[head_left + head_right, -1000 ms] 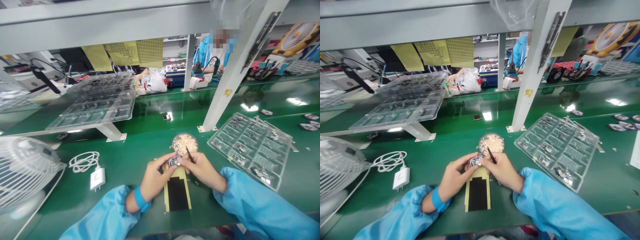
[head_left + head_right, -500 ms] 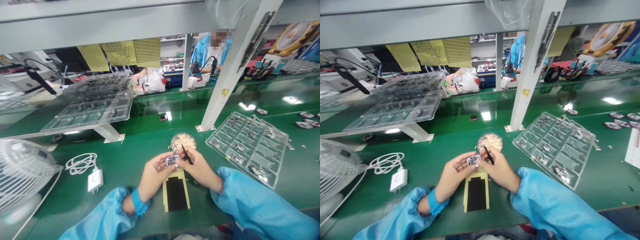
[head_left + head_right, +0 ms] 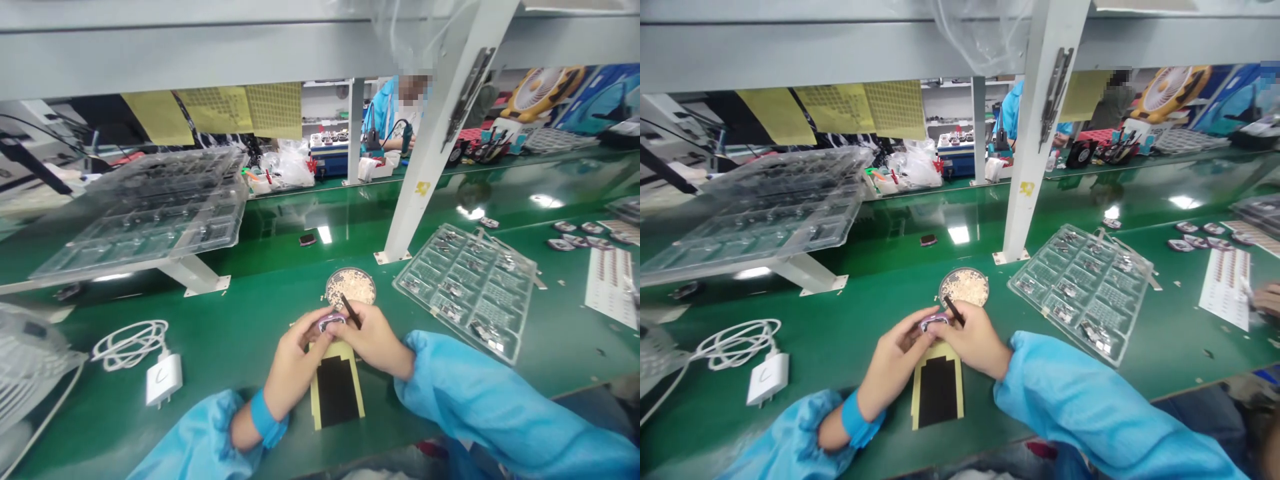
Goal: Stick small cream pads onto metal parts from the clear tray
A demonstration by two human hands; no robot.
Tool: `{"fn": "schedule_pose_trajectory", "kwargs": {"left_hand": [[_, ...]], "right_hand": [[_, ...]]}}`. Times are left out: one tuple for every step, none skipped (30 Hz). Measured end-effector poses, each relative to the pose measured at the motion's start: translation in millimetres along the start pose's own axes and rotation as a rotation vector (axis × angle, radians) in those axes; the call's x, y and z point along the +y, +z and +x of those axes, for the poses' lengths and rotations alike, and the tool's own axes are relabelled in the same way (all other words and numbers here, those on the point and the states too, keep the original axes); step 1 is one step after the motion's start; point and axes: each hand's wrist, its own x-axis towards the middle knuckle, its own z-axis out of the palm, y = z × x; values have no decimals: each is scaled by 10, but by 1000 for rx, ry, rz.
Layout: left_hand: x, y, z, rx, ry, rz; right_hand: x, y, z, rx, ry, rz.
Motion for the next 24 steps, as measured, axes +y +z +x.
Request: {"fn": "schedule_pose_trajectory", "kwargs": {"left_hand": [[-6,-7,4,-6,-9,65],[-5,-11,5,-2,-13,118],[1,-12,4,11,-9,153],[11,-9,1,30,0,170],[22,-3,-5,51,7,178],[33,6,-11,71,11,181],[41,17,-17,90,16,185],[45,28,-22,103,23,191],[45,37,-23,114,31,198],[41,45,-20,122,37,200],[36,49,-13,125,38,191],[28,49,-1,124,32,168],[20,46,13,118,18,133],[12,41,28,109,-2,95],[3,33,41,99,-21,63],[-5,24,52,88,-36,48],[-13,15,59,82,-40,60],[-21,6,62,80,-31,99],[-26,-2,60,82,-12,157],[-30,-8,56,86,10,218],[-32,-11,51,93,32,272],[-31,-14,45,98,46,312],[-29,-14,40,100,48,334],[-25,-14,36,98,40,342]], "right_hand": [[-7,-3,4,13,7,-17],[-13,-3,7,13,14,-16],[-17,1,7,4,18,1],[-18,7,6,-5,15,27],[-16,17,4,-9,6,53],[-9,28,3,-9,-8,74],[1,39,2,-1,-26,86],[14,48,3,12,-45,89],[28,52,8,27,-61,88],[43,51,15,33,-71,85],[55,42,26,29,-73,74],[65,26,38,17,-68,44],[70,2,52,4,-62,-15],[71,-29,65,0,-63,-98],[68,-63,76,10,-81,-186],[60,-99,83,31,-118,-262],[49,-134,88,55,-169,-316],[35,-165,90,75,-224,-345],[21,-192,90,88,-277,-354],[7,-213,88,92,-320,-359],[-5,-229,86,91,-354,-371],[-14,-241,83,89,-383,-389],[-20,-250,80,88,-416,-407],[-23,-259,76,84,-458,-425]]}}
